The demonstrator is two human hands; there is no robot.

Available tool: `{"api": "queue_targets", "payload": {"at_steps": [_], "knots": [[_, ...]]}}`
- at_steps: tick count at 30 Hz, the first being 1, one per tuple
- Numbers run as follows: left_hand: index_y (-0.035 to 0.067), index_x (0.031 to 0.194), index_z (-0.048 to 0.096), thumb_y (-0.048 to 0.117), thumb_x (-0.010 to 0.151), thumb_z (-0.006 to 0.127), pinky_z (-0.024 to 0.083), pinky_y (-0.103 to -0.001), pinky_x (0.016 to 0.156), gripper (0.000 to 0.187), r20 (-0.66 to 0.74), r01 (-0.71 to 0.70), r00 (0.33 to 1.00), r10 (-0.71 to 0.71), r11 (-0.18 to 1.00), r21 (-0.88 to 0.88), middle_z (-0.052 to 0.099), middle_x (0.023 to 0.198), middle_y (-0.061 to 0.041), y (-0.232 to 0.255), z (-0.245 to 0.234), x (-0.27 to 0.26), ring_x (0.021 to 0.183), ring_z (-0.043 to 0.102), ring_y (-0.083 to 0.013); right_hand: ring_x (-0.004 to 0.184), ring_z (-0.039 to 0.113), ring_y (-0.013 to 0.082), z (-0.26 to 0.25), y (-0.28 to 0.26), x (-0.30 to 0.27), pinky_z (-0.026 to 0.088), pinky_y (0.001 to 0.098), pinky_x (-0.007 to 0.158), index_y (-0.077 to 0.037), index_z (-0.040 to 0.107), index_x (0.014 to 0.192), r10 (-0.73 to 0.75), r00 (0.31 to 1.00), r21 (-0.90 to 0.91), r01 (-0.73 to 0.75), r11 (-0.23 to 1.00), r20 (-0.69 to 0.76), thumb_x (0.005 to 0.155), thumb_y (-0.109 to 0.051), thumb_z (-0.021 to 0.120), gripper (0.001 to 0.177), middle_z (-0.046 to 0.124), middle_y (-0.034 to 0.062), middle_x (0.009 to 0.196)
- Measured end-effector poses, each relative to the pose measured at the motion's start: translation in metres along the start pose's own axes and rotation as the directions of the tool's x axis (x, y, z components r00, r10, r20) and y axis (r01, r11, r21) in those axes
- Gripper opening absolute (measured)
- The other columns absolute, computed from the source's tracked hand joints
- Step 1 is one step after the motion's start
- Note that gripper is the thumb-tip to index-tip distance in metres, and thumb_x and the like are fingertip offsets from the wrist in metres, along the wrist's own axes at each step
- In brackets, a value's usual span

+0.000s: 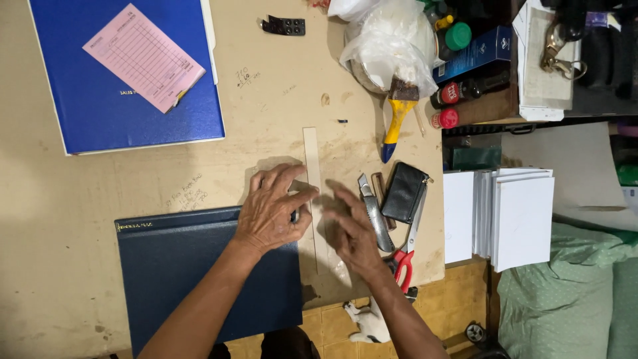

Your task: The person trims the edges of a book cover using a utility knife and ruler, then applies a metallic strip to the spine using scissors and a small tool. The person handles the book, ruler, utility knife, scissors, and metallic strip during the process.

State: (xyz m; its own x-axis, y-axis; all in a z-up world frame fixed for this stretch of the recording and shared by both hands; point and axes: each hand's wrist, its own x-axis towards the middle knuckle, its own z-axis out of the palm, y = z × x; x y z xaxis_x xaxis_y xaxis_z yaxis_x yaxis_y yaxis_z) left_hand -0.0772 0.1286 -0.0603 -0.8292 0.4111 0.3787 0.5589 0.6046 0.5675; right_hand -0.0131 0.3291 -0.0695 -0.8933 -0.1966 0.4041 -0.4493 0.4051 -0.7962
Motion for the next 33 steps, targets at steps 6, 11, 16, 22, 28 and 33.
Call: {"api": "queue_targets", "payload": {"at_steps": [6, 11, 16, 22, 28, 33], "knots": [[0.03, 0.099, 0.076, 0.036, 0.078, 0.067, 0.04, -0.048, 0.099, 0.024, -0.015, 0.039, 0.999, -0.039, 0.999, -0.007, 0.057, 0.132, -0.003, 0.001, 0.006, -0.002, 0.129, 0.052, -0.0284, 0.138, 0.052, 0.0407, -0.008, -0.019, 0.022, 0.041, 0.056, 0.12, -0.014, 0.07, 0.133, 0.057, 0.993, -0.432, -0.007, 0.902, 0.103, 0.1, -0.002, 0.049, 0.041, 0.056, 0.0192, 0.142], [0.029, 0.101, 0.076, 0.038, 0.081, 0.068, 0.04, -0.05, 0.099, 0.024, 0.02, 0.051, 0.999, -0.051, 0.998, -0.024, 0.058, 0.134, -0.005, 0.002, 0.004, -0.001, 0.129, 0.053, -0.0307, 0.135, 0.055, 0.0411, -0.004, -0.012, 0.016, 0.044, 0.0533, 0.118, -0.016, 0.069, 0.135, 0.025, 0.994, -0.522, 0.036, 0.852, 0.109, 0.1, -0.006, 0.053, 0.04, 0.058, 0.0193, 0.14], [0.028, 0.104, 0.075, 0.041, 0.079, 0.069, 0.038, -0.051, 0.101, 0.029, 0.081, 0.105, 0.991, -0.103, 0.994, -0.023, 0.055, 0.139, -0.005, 0.003, 0.004, 0.0, 0.132, 0.051, -0.0312, 0.131, 0.06, 0.0384, -0.001, -0.005, 0.013, 0.049, 0.048, 0.112, -0.019, 0.069, 0.135, -0.005, 0.996, -0.633, 0.061, 0.772, 0.09, 0.1, -0.01, 0.054, 0.039, 0.061, 0.0173, 0.136], [0.019, 0.113, 0.071, 0.037, 0.073, 0.072, 0.038, -0.056, 0.103, 0.044, 0.148, 0.208, 0.97, -0.194, 0.974, -0.085, 0.051, 0.146, -0.012, 0.005, -0.001, 0.007, 0.135, 0.049, -0.0353, 0.129, 0.062, 0.0367, 0.002, 0.0, 0.015, 0.052, 0.0451, 0.11, -0.021, 0.07, 0.133, -0.042, 0.996, -0.678, 0.083, 0.731, 0.076, 0.1, -0.014, 0.054, 0.037, 0.063, 0.0157, 0.134], [0.023, 0.103, 0.071, 0.032, 0.077, 0.07, 0.041, -0.054, 0.098, 0.027, 0.062, 0.057, 0.997, -0.051, 0.994, -0.095, 0.058, 0.129, -0.007, -0.005, 0.006, -0.009, 0.123, 0.058, -0.0326, 0.127, 0.062, 0.0375, 0.003, 0.003, 0.017, 0.053, 0.0448, 0.106, -0.02, 0.07, 0.132, -0.049, 0.997, -0.669, 0.079, 0.739, 0.063, 0.101, -0.013, 0.053, 0.036, 0.063, 0.0169, 0.133], [0.027, 0.091, 0.074, 0.03, 0.077, 0.067, 0.041, -0.051, 0.097, 0.016, -0.013, -0.058, 0.998, 0.057, 0.998, -0.012, 0.058, 0.107, 0.0, -0.003, 0.01, -0.012, 0.106, 0.058, -0.0249, 0.127, 0.063, 0.0372, 0.004, 0.004, 0.024, 0.054, 0.0458, 0.102, -0.021, 0.07, 0.132, -0.06, 0.996, -0.693, 0.092, 0.715, 0.071, 0.101, -0.012, 0.053, 0.036, 0.063, 0.0159, 0.132]]}}
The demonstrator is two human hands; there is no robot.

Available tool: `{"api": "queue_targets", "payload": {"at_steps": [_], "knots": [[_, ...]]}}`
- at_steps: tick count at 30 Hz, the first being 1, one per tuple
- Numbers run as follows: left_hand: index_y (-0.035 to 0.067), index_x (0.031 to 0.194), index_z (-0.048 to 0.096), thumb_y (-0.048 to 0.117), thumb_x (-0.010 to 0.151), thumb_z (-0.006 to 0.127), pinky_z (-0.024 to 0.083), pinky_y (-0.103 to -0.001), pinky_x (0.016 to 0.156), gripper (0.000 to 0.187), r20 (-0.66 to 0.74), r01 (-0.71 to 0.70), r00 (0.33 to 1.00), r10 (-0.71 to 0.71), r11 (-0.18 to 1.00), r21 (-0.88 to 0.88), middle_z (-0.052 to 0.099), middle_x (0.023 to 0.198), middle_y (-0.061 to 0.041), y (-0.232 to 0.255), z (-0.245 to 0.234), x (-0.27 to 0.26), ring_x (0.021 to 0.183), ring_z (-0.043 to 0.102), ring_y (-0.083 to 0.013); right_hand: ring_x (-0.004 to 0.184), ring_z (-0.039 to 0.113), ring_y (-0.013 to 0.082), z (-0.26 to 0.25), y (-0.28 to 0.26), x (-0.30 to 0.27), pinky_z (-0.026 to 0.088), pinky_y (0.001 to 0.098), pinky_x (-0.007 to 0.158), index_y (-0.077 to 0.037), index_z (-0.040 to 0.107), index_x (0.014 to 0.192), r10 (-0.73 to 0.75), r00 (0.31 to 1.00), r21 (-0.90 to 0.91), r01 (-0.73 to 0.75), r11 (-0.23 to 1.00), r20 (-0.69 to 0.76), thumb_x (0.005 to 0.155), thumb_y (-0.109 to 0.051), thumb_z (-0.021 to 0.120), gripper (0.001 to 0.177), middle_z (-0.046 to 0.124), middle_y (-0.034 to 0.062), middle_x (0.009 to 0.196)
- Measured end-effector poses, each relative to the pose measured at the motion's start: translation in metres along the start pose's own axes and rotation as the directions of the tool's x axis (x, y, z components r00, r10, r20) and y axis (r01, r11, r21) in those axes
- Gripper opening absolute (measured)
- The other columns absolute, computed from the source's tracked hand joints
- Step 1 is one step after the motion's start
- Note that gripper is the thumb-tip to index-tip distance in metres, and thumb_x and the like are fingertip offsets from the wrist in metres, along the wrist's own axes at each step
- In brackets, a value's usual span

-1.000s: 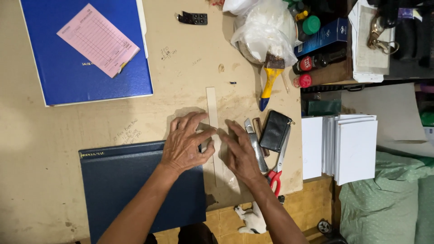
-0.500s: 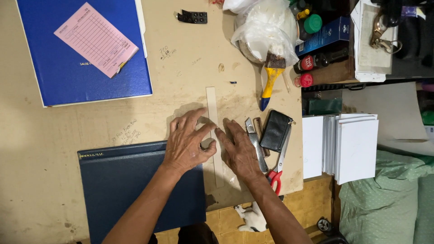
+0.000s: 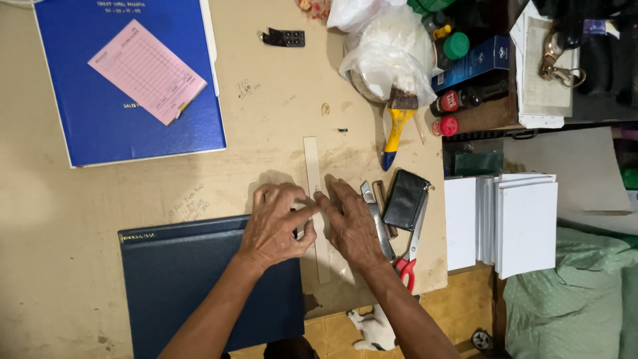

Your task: The person trims the edges of a book cover using a utility knife and ruler, then applies a metallic strip to the spine using scissors and a small tool. The person handles the book, ruler, utility knife, scissors, and metallic strip during the process.

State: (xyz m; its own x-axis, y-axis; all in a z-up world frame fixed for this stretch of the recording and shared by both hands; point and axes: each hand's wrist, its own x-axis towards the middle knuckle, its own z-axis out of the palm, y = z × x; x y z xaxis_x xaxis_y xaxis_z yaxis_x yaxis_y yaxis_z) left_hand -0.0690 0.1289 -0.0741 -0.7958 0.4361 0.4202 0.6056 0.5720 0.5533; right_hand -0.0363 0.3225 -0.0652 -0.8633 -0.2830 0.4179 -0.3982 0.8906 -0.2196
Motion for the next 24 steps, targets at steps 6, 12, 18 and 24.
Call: {"api": "queue_targets", "payload": {"at_steps": [6, 12, 18, 24], "knots": [[0.022, 0.087, 0.073, 0.023, 0.075, 0.064, 0.042, -0.051, 0.095, 0.015, -0.024, -0.028, 0.999, 0.028, 0.999, 0.024, 0.053, 0.102, -0.003, 0.008, -0.01, 0.008, 0.098, 0.055, -0.026, 0.123, 0.065, 0.0353, 0.003, 0.004, 0.002, 0.053, 0.0422, 0.092, -0.023, 0.07, 0.132, -0.024, 1.0, -0.037, 0.023, 0.999, -0.02, 0.103, -0.015, 0.051, 0.035, 0.064, 0.0142, 0.131], [0.022, 0.082, 0.072, 0.021, 0.075, 0.063, 0.042, -0.052, 0.095, 0.011, -0.03, -0.01, 0.999, 0.011, 1.0, 0.009, 0.054, 0.101, -0.002, 0.009, -0.01, 0.009, 0.095, 0.058, -0.0254, 0.116, 0.066, 0.0318, 0.003, 0.008, 0.021, 0.05, 0.0386, 0.08, -0.025, 0.072, 0.129, -0.012, 0.998, -0.126, 0.003, 0.992, -0.065, 0.108, -0.019, 0.045, 0.035, 0.064, 0.0113, 0.128], [0.022, 0.088, 0.075, 0.02, 0.074, 0.063, 0.041, -0.052, 0.097, 0.018, -0.031, 0.003, 1.0, -0.003, 1.0, -0.005, 0.054, 0.1, -0.003, 0.008, -0.007, 0.006, 0.094, 0.057, -0.0252, 0.125, 0.062, 0.0363, -0.012, 0.002, 0.011, 0.051, 0.0411, 0.096, -0.02, 0.075, 0.122, -0.007, 1.0, 0.081, 0.006, 0.997, 0.009, 0.101, -0.018, 0.057, 0.028, 0.063, 0.0155, 0.134], [0.023, 0.087, 0.074, 0.02, 0.074, 0.063, 0.042, -0.052, 0.097, 0.018, -0.033, 0.005, 0.999, -0.005, 1.0, -0.001, 0.052, 0.098, -0.001, 0.008, -0.006, 0.006, 0.094, 0.057, -0.0247, 0.126, 0.063, 0.0354, -0.008, 0.004, 0.01, 0.05, 0.0408, 0.095, -0.023, 0.074, 0.124, -0.016, 1.0, 0.04, 0.017, 0.999, -0.021, 0.102, -0.013, 0.055, 0.031, 0.063, 0.0159, 0.133]]}}
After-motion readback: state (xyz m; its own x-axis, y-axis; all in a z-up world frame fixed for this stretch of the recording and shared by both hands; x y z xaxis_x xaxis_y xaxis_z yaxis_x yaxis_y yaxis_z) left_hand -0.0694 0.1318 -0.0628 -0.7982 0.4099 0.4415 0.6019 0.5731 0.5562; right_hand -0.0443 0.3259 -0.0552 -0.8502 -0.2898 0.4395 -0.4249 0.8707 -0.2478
